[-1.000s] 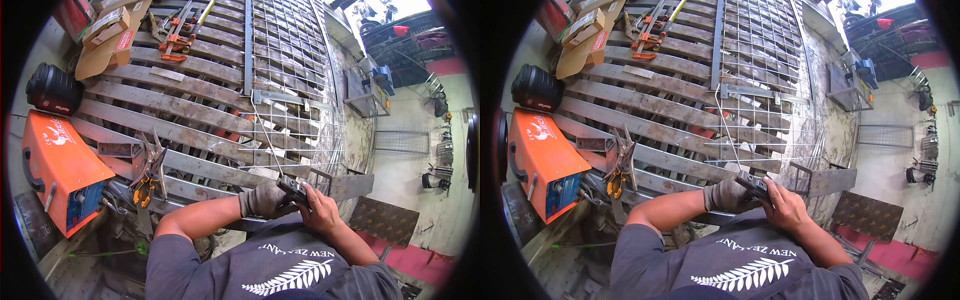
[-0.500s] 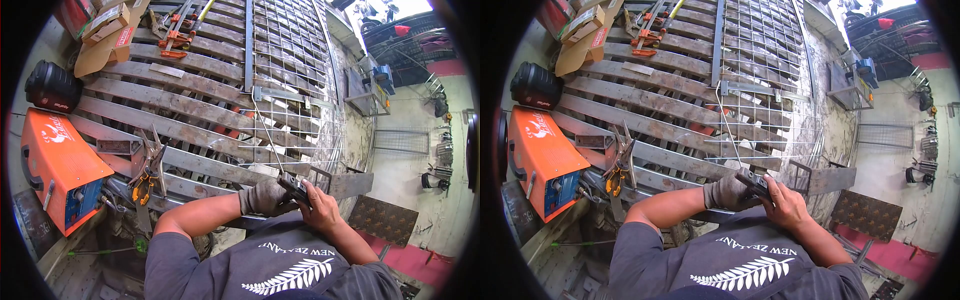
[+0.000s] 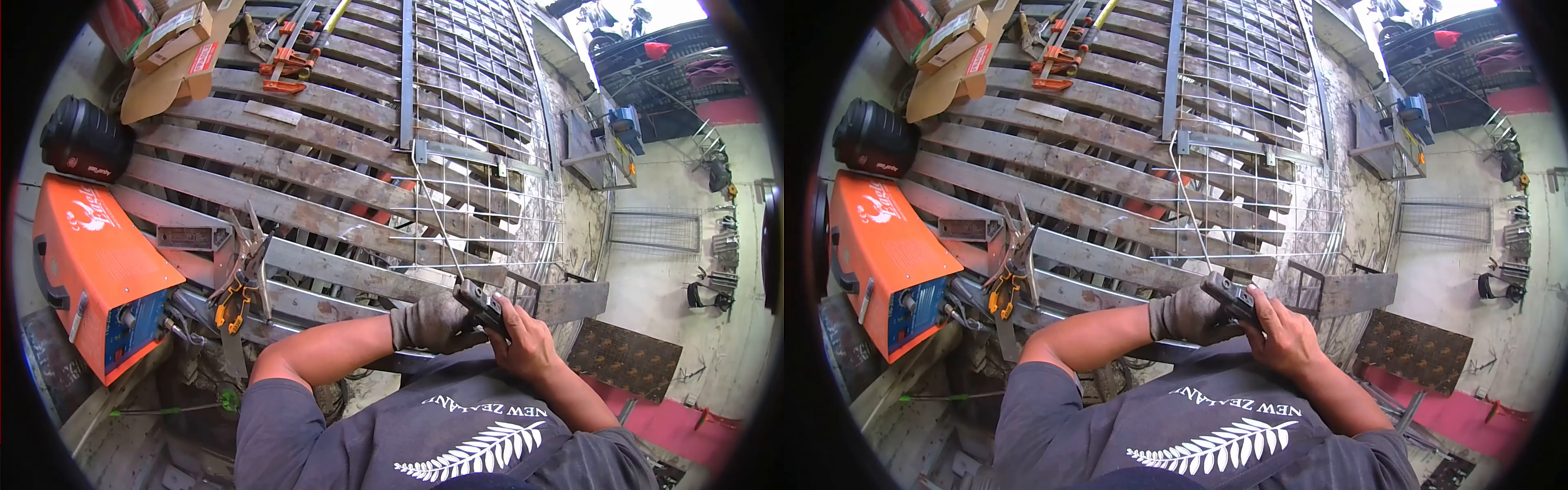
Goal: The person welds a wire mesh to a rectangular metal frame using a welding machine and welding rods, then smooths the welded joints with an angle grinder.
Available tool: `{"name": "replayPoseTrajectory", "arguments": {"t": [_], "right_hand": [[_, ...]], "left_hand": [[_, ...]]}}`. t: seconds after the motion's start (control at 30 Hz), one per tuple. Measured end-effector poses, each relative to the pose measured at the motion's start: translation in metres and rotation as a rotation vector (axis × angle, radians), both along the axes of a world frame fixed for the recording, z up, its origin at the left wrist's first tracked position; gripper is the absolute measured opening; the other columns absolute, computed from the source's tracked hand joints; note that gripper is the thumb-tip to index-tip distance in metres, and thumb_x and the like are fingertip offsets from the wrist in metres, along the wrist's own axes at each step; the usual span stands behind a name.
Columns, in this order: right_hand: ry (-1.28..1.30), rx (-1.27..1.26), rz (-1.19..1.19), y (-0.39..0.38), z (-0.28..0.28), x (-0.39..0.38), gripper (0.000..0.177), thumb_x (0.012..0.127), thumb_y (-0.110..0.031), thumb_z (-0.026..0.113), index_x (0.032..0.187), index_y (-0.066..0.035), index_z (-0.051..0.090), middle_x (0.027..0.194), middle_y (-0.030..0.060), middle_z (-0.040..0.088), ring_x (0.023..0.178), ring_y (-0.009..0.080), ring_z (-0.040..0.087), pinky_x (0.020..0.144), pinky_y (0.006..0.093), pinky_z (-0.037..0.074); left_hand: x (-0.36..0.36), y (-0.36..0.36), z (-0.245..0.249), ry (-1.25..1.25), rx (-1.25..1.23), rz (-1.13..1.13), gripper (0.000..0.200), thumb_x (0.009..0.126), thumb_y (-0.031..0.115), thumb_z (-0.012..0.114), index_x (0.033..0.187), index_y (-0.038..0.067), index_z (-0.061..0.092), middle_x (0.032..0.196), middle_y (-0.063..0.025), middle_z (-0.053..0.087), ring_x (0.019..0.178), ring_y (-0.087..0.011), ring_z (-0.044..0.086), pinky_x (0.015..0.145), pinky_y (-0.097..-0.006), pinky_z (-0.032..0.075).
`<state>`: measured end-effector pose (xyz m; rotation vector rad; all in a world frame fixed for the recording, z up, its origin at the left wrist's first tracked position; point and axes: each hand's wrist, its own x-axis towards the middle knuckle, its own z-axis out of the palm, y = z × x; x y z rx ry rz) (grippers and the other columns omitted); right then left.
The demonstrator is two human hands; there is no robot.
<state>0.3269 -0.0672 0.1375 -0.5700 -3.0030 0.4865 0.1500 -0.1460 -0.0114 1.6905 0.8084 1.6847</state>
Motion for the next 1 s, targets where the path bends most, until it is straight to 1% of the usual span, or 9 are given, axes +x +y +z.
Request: {"name": "replayPoseTrajectory", "arguments": {"t": [0.17,0.37,0.47,0.57,0.67,0.77,0.87,0.97,1.0], "right_hand": [[-0.021,-0.023,-0.012,0.000,0.001,0.003,0.074,0.090,-0.011,0.086,0.155,0.001,0.053,0.094,0.0165,0.070,0.068,0.0352,0.071,0.056,0.0449,0.057],[-0.036,-0.034,-0.021,-0.001,0.001,0.004,0.074,0.091,-0.011,0.085,0.157,0.001,0.052,0.095,0.0173,0.071,0.069,0.0356,0.072,0.058,0.0455,0.058],[0.001,-0.043,-0.015,-0.001,0.001,0.002,0.075,0.091,-0.011,0.085,0.157,0.001,0.052,0.095,0.0177,0.071,0.070,0.0357,0.072,0.058,0.0451,0.058],[-0.024,-0.075,-0.031,-0.002,0.003,0.003,0.074,0.091,-0.010,0.084,0.157,0.001,0.051,0.098,0.0198,0.072,0.072,0.0374,0.073,0.060,0.0457,0.059],[-0.025,-0.126,-0.057,-0.004,0.006,0.001,0.074,0.091,-0.009,0.084,0.157,0.002,0.051,0.103,0.0236,0.073,0.077,0.0414,0.075,0.064,0.0477,0.061],[-0.010,-0.172,-0.061,-0.004,0.007,0.000,0.074,0.092,-0.007,0.083,0.157,0.003,0.050,0.109,0.0271,0.074,0.082,0.0456,0.076,0.068,0.0497,0.062],[0.069,-0.176,-0.071,-0.005,0.003,0.000,0.069,0.093,-0.005,0.081,0.154,0.006,0.052,0.113,0.0296,0.075,0.087,0.0469,0.077,0.072,0.0487,0.063],[0.164,-0.170,-0.132,-0.006,0.000,0.008,0.061,0.097,-0.005,0.078,0.151,0.010,0.054,0.113,0.0285,0.076,0.089,0.0415,0.080,0.077,0.0433,0.064],[0.179,-0.181,-0.179,-0.007,0.001,0.009,0.059,0.099,-0.006,0.076,0.151,0.010,0.054,0.110,0.0254,0.077,0.088,0.0375,0.080,0.078,0.0412,0.063]], "left_hand": [[0.000,-0.004,-0.004,0.029,-0.107,-0.076,0.024,0.093,0.013,0.081,0.115,0.007,0.075,0.100,-0.0153,0.075,0.089,-0.0401,0.072,0.077,-0.0482,0.057],[0.000,-0.003,0.003,-0.011,-0.027,-0.012,0.022,0.094,0.013,0.080,0.115,0.008,0.075,0.103,-0.0151,0.074,0.091,-0.0391,0.072,0.078,-0.0474,0.056],[-0.003,-0.001,0.005,0.013,-0.004,-0.047,0.024,0.094,0.013,0.080,0.117,0.007,0.074,0.105,-0.0150,0.074,0.093,-0.0379,0.072,0.079,-0.0468,0.056],[0.001,-0.002,-0.002,-0.005,-0.033,-0.055,0.028,0.093,0.013,0.082,0.119,0.007,0.074,0.105,-0.0143,0.074,0.092,-0.0374,0.072,0.079,-0.0470,0.056],[-0.003,-0.004,0.007,-0.020,0.005,-0.037,0.034,0.092,0.014,0.084,0.123,0.007,0.073,0.105,-0.0141,0.074,0.092,-0.0385,0.071,0.079,-0.0478,0.056],[-0.001,-0.006,-0.014,0.085,-0.036,-0.072,0.039,0.091,0.016,0.086,0.126,0.007,0.072,0.106,-0.0146,0.074,0.093,-0.0393,0.072,0.082,-0.0482,0.057],[-0.003,-0.006,-0.016,0.078,-0.032,-0.086,0.039,0.092,0.021,0.086,0.127,0.009,0.072,0.107,-0.0150,0.075,0.094,-0.0383,0.072,0.084,-0.0472,0.057],[-0.006,-0.008,-0.025,0.078,-0.143,-0.188,0.038,0.094,0.026,0.086,0.127,0.010,0.073,0.106,-0.0139,0.075,0.094,-0.0371,0.073,0.084,-0.0446,0.058],[-0.007,-0.005,-0.024,0.058,-0.139,-0.156,0.038,0.096,0.032,0.085,0.126,0.011,0.073,0.098,-0.0124,0.075,0.087,-0.0366,0.073,0.077,-0.0434,0.058]]}}
